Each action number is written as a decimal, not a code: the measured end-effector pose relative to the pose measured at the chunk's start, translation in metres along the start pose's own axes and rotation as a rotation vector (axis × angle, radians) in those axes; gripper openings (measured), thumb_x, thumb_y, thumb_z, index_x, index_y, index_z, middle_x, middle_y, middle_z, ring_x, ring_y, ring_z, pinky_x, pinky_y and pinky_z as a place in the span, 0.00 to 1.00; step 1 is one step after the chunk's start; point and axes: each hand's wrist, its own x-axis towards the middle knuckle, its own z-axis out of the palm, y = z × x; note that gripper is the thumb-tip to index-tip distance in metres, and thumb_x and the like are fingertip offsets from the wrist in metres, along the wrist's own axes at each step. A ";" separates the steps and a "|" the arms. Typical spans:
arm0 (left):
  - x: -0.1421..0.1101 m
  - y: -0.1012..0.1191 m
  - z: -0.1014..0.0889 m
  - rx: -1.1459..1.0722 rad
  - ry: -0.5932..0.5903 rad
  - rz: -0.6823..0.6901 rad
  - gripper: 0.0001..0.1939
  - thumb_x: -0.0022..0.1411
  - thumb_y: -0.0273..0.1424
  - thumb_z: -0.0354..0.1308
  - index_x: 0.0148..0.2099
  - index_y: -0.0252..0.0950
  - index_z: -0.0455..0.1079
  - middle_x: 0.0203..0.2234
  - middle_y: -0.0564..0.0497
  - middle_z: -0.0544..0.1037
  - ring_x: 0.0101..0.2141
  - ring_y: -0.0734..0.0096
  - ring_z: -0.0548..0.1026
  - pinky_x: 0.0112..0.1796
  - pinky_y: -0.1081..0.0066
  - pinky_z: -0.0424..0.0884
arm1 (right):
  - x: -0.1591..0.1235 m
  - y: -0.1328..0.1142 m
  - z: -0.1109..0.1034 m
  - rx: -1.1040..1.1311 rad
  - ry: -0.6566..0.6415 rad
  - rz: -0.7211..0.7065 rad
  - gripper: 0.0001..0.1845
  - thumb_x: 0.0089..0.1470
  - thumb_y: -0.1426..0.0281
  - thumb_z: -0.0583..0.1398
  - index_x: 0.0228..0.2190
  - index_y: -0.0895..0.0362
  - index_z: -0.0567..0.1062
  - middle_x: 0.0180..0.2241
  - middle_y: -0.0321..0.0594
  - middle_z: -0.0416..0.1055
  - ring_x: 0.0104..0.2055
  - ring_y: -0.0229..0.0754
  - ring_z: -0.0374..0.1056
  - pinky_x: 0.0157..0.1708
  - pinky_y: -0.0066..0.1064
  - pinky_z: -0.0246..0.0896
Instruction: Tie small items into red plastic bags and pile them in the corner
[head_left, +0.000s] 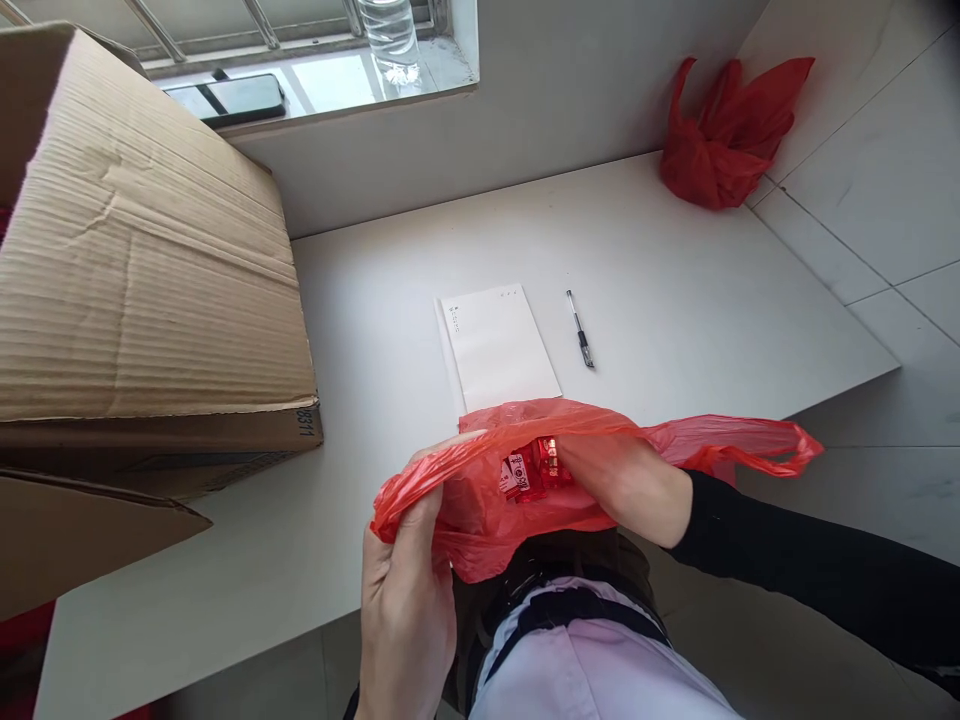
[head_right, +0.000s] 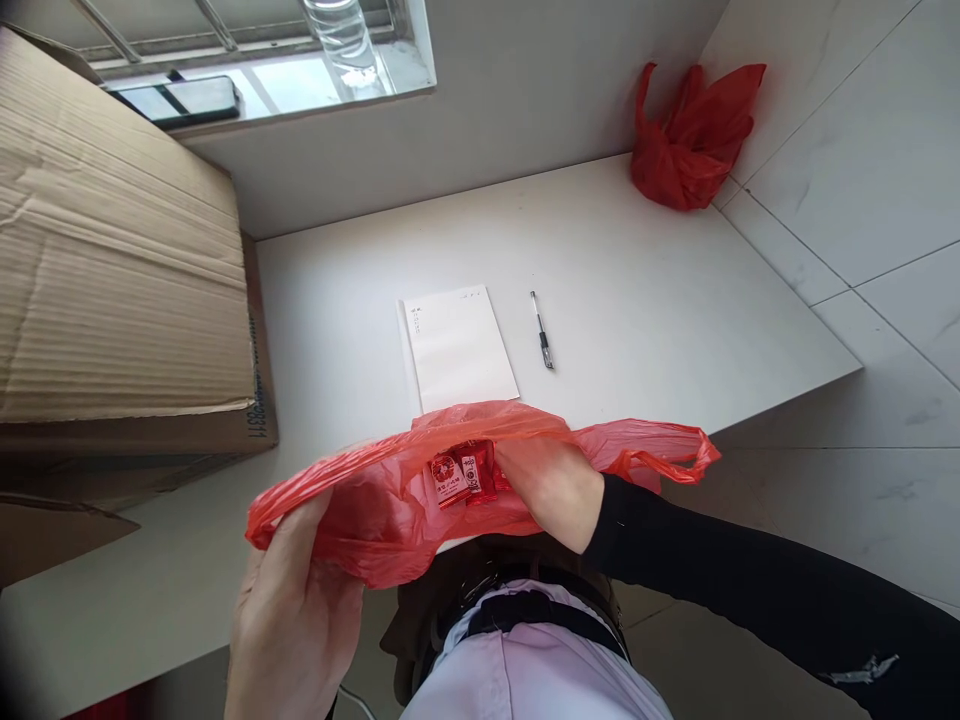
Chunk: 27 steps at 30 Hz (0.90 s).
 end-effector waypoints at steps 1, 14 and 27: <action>0.000 0.002 0.001 0.015 -0.051 0.018 0.12 0.51 0.43 0.77 0.36 0.45 0.83 0.35 0.57 0.84 0.32 0.73 0.80 0.36 0.78 0.79 | -0.001 -0.002 -0.005 0.035 0.016 -0.037 0.17 0.62 0.79 0.54 0.47 0.57 0.77 0.45 0.48 0.80 0.49 0.50 0.76 0.51 0.37 0.74; -0.016 0.033 -0.007 0.360 -0.263 0.236 0.17 0.48 0.40 0.77 0.41 0.45 0.82 0.35 0.50 0.82 0.35 0.62 0.81 0.37 0.73 0.78 | -0.085 0.010 -0.100 -0.718 0.235 -0.027 0.31 0.70 0.51 0.51 0.66 0.53 0.62 0.56 0.48 0.72 0.55 0.59 0.69 0.61 0.57 0.58; -0.008 0.038 -0.014 0.563 -0.271 0.530 0.06 0.64 0.38 0.67 0.39 0.46 0.85 0.39 0.51 0.78 0.42 0.66 0.74 0.39 0.78 0.72 | -0.090 -0.001 -0.121 -0.396 0.452 0.078 0.10 0.64 0.71 0.65 0.46 0.47 0.75 0.43 0.28 0.78 0.36 0.32 0.75 0.32 0.24 0.71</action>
